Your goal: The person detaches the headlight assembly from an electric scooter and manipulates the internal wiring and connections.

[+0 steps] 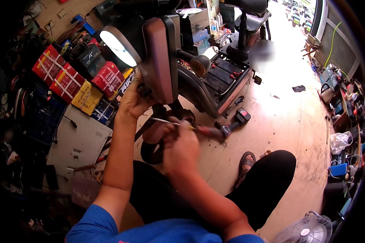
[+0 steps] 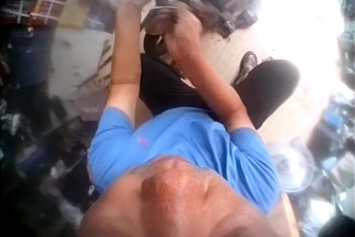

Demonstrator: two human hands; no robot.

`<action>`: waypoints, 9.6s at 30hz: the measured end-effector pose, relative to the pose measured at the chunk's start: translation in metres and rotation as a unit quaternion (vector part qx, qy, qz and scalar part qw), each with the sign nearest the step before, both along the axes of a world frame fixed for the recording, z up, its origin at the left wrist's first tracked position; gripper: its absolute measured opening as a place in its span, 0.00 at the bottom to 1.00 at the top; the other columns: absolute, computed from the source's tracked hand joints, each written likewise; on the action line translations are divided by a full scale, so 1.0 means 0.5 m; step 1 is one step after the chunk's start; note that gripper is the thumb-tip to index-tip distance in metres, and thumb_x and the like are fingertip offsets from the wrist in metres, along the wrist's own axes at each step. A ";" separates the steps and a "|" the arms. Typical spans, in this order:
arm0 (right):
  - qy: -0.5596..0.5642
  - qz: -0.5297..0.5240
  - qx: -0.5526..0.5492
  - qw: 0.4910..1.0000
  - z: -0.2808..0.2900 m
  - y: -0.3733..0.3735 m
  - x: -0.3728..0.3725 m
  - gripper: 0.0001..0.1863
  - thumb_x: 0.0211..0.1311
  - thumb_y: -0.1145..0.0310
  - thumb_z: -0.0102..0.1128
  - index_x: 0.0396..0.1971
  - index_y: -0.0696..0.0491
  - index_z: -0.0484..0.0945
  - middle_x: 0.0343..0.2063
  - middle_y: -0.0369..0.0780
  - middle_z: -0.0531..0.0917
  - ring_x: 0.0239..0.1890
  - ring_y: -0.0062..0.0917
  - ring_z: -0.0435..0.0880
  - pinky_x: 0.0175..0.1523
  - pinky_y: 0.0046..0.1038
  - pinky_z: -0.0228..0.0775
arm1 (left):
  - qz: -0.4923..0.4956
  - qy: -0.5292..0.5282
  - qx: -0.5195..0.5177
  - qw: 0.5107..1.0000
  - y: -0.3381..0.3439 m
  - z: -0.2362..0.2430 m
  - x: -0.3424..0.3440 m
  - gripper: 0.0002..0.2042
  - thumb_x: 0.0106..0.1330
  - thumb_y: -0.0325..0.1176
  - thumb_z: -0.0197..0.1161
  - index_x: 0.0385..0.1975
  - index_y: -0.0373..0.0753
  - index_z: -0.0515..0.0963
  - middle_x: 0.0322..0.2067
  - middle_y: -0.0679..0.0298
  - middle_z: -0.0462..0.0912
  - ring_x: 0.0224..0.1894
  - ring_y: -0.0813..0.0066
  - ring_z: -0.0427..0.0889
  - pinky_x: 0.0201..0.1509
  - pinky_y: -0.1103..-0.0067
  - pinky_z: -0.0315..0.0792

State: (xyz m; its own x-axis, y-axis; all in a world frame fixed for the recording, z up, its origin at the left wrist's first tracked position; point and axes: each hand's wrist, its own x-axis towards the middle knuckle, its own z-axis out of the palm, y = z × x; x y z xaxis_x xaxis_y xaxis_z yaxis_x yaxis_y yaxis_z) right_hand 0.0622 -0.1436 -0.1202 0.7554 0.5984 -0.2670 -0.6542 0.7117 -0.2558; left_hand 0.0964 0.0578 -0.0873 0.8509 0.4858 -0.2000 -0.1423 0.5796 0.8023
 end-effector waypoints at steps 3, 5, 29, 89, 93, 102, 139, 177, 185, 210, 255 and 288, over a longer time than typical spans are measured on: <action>-0.099 0.138 0.102 0.980 0.045 0.037 0.005 0.09 0.79 0.65 0.57 0.45 0.56 0.77 0.37 0.36 0.80 0.33 0.18 0.78 0.41 0.23 0.76 | -0.042 -0.015 -0.038 0.998 0.020 -0.008 0.013 0.38 0.61 0.58 0.76 0.65 0.42 0.71 0.60 0.56 0.76 0.64 0.55 0.77 0.63 0.44 0.77; -0.091 0.065 0.064 0.992 0.036 0.024 0.001 0.09 0.80 0.65 0.55 0.46 0.56 0.76 0.39 0.38 0.81 0.34 0.19 0.80 0.40 0.25 0.77 | -0.045 -0.029 -0.018 0.998 0.029 -0.018 0.004 0.38 0.60 0.58 0.76 0.65 0.42 0.71 0.62 0.55 0.76 0.64 0.53 0.77 0.63 0.43 0.77; -0.242 -0.066 -0.183 0.951 -0.093 0.060 -0.008 0.13 0.81 0.62 0.52 0.39 0.56 0.76 0.27 0.38 0.81 0.23 0.21 0.79 0.31 0.25 0.75 | -0.026 -0.006 -0.022 0.999 0.002 0.001 0.004 0.37 0.58 0.56 0.79 0.62 0.42 0.75 0.56 0.58 0.81 0.62 0.54 0.78 0.65 0.42 0.74; -0.395 0.365 -0.689 0.486 -0.325 -0.755 0.443 0.12 0.62 0.70 0.72 0.43 0.59 0.89 0.33 0.42 0.90 0.34 0.27 0.89 0.43 0.34 0.82 | 0.252 0.005 -0.152 0.956 -0.313 -0.475 -0.171 0.41 0.73 0.72 0.48 0.78 0.50 0.58 0.74 0.65 0.64 0.74 0.64 0.65 0.76 0.64 0.62; -0.433 0.307 -0.712 0.460 -0.468 -0.691 0.334 0.14 0.60 0.65 0.76 0.42 0.57 0.90 0.37 0.44 0.91 0.40 0.31 0.90 0.48 0.34 0.81 | 0.261 0.028 -0.189 0.946 -0.283 -0.468 -0.164 0.44 0.71 0.74 0.48 0.79 0.51 0.55 0.76 0.64 0.60 0.76 0.64 0.62 0.79 0.63 0.56; -0.324 0.164 -0.842 0.399 -0.587 -0.617 0.306 0.16 0.62 0.66 0.73 0.45 0.60 0.88 0.37 0.45 0.90 0.38 0.31 0.90 0.46 0.34 0.81 | 0.244 -0.029 -0.122 0.962 -0.264 -0.579 -0.183 0.49 0.69 0.74 0.53 0.81 0.49 0.47 0.79 0.61 0.53 0.81 0.61 0.52 0.83 0.60 0.47; -0.630 0.096 -0.427 0.642 0.207 -0.427 0.158 0.17 0.71 0.75 0.62 0.57 0.62 0.80 0.48 0.43 0.88 0.43 0.24 0.89 0.46 0.26 0.82 | 0.299 -0.084 0.752 0.582 -0.094 0.181 0.013 0.12 0.66 0.32 0.67 0.48 0.38 0.83 0.43 0.50 0.87 0.46 0.48 0.86 0.48 0.62 0.80; -0.672 -0.057 -0.475 0.565 0.235 0.058 0.163 0.15 0.70 0.62 0.62 0.49 0.53 0.86 0.30 0.51 0.88 0.36 0.44 0.90 0.42 0.36 0.79 | 0.103 -0.142 0.193 0.965 -0.050 0.103 -0.015 0.15 0.70 0.21 0.63 0.56 0.33 0.80 0.47 0.61 0.86 0.48 0.73 0.85 0.55 0.78 0.77; -0.574 -0.034 -0.377 0.726 0.217 0.075 0.176 0.14 0.70 0.67 0.66 0.44 0.63 0.86 0.28 0.38 0.88 0.28 0.17 0.84 0.36 0.22 0.76 | 0.102 -0.153 0.196 0.963 -0.056 0.101 -0.013 0.18 0.69 0.19 0.61 0.58 0.33 0.77 0.50 0.60 0.84 0.53 0.70 0.84 0.60 0.75 0.77; -0.479 -0.044 -0.268 0.835 0.175 0.088 0.164 0.09 0.79 0.68 0.58 0.47 0.57 0.81 0.30 0.33 0.87 0.24 0.11 0.80 0.29 0.15 0.69 | -0.044 -0.165 0.014 0.985 -0.045 0.083 -0.009 0.15 0.75 0.39 0.62 0.54 0.40 0.78 0.38 0.71 0.83 0.33 0.83 0.79 0.30 0.86 0.69; -0.712 -0.256 -0.500 0.420 0.189 0.084 0.158 0.11 0.69 0.72 0.60 0.49 0.50 0.83 0.36 0.46 0.87 0.35 0.44 0.89 0.37 0.39 0.80 | -0.016 -0.222 0.001 0.975 -0.024 0.097 0.026 0.12 0.73 0.36 0.64 0.51 0.39 0.81 0.40 0.68 0.86 0.39 0.79 0.83 0.41 0.82 0.75; -0.507 -0.061 -0.329 0.795 0.203 0.083 0.172 0.12 0.79 0.68 0.55 0.49 0.60 0.83 0.33 0.36 0.89 0.24 0.12 0.80 0.30 0.16 0.71 | -0.144 -0.246 -0.056 0.957 0.025 0.093 0.055 0.09 0.74 0.37 0.63 0.46 0.40 0.81 0.33 0.70 0.84 0.24 0.87 0.76 0.22 0.91 0.66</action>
State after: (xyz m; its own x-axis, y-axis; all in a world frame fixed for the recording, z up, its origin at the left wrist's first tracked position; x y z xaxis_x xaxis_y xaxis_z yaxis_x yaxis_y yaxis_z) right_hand 0.1484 -0.1020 -0.0186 0.8234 0.4877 0.2900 0.1881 0.2476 -0.9504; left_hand 0.1239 0.0702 -0.0411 0.9509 0.2151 0.2223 -0.3078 0.7304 0.6098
